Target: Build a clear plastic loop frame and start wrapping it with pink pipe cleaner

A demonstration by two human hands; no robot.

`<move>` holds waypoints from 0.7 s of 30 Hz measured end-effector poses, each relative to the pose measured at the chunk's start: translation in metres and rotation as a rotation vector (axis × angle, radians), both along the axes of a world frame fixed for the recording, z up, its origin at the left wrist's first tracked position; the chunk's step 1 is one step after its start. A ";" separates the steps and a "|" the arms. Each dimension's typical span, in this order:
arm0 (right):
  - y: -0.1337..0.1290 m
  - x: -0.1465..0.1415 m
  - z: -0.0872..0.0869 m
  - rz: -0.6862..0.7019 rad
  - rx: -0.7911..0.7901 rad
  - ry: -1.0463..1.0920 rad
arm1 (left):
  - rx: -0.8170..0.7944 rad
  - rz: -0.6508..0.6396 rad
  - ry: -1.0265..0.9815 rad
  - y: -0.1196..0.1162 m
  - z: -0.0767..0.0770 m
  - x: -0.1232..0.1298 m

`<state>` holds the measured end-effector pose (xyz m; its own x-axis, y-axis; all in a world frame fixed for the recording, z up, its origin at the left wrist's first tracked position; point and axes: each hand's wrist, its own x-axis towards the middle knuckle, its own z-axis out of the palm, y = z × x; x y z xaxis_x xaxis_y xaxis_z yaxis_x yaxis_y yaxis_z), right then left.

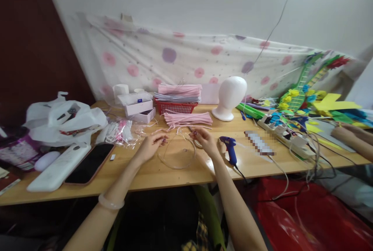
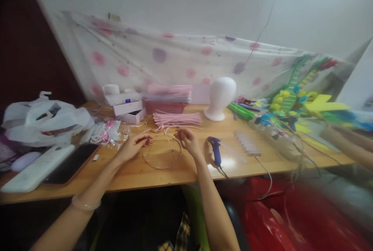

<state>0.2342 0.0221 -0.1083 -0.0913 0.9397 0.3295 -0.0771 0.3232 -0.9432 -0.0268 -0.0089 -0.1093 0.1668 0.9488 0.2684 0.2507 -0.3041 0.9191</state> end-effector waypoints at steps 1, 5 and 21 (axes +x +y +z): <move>-0.001 0.000 -0.006 -0.018 0.009 -0.033 | 0.008 0.005 0.021 -0.001 -0.002 0.001; -0.005 0.001 -0.023 -0.096 0.059 -0.165 | 0.022 0.013 0.098 -0.007 -0.006 0.001; -0.015 0.001 -0.023 -0.249 0.181 -0.471 | -0.014 0.147 0.020 -0.005 -0.021 -0.006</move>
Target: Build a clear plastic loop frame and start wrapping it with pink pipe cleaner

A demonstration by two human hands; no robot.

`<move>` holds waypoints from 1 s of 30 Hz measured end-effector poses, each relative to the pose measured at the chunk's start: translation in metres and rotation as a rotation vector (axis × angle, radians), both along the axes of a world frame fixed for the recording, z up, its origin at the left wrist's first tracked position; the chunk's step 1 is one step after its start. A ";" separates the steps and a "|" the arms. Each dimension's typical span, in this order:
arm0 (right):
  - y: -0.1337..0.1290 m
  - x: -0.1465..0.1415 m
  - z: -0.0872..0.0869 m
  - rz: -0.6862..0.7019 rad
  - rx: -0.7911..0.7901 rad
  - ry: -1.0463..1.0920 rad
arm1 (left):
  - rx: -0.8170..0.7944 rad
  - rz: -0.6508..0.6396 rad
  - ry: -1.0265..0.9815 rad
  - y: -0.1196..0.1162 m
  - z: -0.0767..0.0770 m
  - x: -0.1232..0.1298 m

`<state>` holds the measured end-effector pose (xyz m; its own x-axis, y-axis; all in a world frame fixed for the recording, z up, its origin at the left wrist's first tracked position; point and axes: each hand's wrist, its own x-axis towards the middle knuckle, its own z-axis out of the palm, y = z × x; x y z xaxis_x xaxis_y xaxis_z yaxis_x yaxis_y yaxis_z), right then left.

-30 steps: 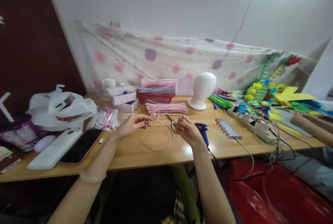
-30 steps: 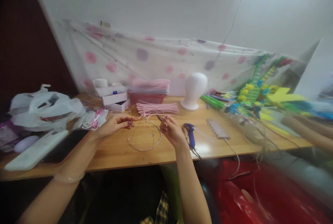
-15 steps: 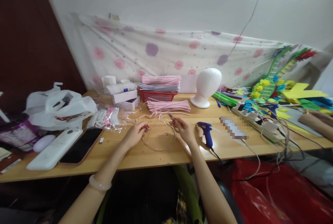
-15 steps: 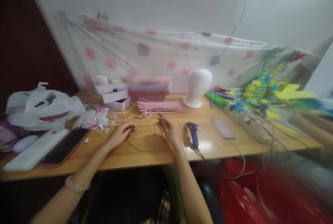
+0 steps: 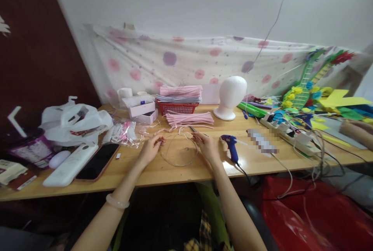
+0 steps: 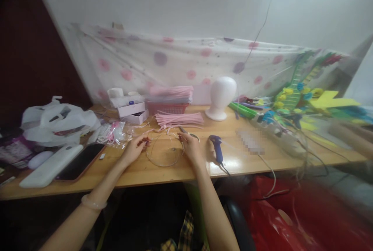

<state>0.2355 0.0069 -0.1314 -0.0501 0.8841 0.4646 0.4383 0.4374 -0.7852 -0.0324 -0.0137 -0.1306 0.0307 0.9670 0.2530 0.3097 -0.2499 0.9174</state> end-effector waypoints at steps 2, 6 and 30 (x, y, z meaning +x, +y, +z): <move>0.001 0.001 -0.003 -0.006 -0.003 0.001 | -0.027 -0.004 -0.033 0.001 0.000 0.000; 0.000 0.003 -0.005 -0.027 0.006 0.006 | -0.064 -0.002 -0.079 0.001 0.001 0.004; 0.000 0.005 -0.024 -0.128 0.094 0.131 | 0.047 0.055 0.022 -0.001 -0.004 0.026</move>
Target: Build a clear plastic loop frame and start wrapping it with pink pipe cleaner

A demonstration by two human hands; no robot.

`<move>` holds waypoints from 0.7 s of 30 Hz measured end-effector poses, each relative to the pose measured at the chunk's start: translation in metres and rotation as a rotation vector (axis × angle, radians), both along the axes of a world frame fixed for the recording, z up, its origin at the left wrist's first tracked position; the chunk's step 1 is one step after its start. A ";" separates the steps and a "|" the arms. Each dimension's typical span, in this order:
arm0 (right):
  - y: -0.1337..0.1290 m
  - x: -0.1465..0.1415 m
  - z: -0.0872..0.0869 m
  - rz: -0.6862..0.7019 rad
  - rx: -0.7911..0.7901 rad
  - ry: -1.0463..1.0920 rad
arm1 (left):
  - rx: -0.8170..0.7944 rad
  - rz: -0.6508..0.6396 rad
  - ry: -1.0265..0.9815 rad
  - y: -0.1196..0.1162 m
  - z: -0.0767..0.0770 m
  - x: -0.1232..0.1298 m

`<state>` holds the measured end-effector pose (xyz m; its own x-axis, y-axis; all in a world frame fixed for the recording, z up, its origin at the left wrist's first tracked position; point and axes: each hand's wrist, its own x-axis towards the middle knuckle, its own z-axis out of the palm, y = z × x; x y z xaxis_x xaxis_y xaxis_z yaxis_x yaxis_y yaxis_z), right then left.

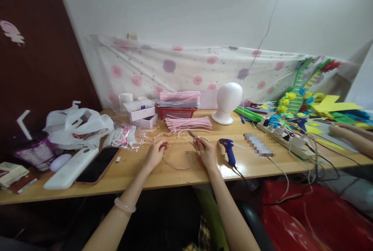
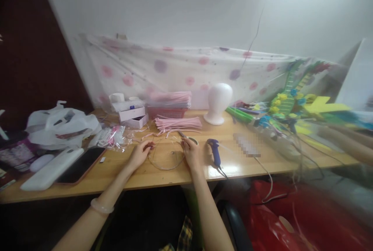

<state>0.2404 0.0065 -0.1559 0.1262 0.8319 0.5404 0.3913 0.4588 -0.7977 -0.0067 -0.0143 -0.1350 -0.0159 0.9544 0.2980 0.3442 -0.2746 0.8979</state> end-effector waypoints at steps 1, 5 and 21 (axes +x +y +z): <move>0.000 0.000 0.001 -0.005 0.001 0.009 | -0.005 0.010 0.003 -0.001 0.000 0.000; -0.005 -0.001 0.006 -0.031 0.010 0.038 | -0.015 0.061 0.011 -0.006 0.006 -0.002; -0.050 -0.018 0.075 0.091 0.064 -0.028 | -0.142 -0.214 -0.217 -0.048 0.080 -0.025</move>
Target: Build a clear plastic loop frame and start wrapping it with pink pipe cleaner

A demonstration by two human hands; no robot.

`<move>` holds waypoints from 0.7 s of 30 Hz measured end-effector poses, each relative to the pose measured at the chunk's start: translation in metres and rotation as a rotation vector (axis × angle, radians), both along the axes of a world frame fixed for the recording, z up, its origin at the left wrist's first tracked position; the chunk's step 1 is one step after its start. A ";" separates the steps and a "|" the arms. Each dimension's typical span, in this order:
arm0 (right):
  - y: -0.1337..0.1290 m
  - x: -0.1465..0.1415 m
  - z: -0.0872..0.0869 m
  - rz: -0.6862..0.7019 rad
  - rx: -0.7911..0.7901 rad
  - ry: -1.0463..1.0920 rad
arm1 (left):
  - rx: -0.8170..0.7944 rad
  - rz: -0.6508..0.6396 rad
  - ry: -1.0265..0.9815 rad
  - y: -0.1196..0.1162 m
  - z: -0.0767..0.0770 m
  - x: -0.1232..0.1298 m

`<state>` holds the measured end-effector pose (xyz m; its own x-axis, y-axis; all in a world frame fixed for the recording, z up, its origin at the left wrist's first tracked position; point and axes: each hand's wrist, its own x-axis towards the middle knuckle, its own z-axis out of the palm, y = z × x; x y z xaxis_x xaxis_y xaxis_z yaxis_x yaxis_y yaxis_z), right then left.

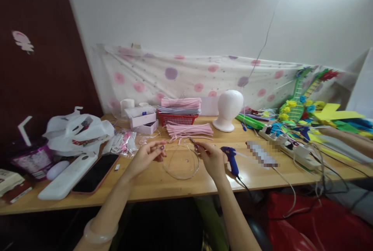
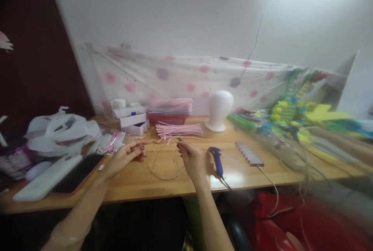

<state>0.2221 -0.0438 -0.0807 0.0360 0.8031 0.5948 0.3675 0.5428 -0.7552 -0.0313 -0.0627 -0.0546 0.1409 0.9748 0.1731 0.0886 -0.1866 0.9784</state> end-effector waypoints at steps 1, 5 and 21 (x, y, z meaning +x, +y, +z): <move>0.000 -0.003 0.003 0.053 -0.008 -0.030 | -0.012 -0.009 -0.018 -0.003 0.006 -0.002; 0.000 -0.020 0.018 0.257 0.005 -0.143 | -0.108 -0.111 -0.012 -0.012 0.020 -0.004; 0.039 0.033 0.012 -0.296 -0.326 -0.675 | -0.144 0.059 -0.669 -0.011 0.012 -0.022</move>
<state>0.2549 -0.0045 -0.0688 -0.0089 0.9534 0.3014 0.8954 0.1418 -0.4221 -0.0536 -0.0736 -0.0424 -0.0050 0.9974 0.0724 -0.5375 -0.0637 0.8408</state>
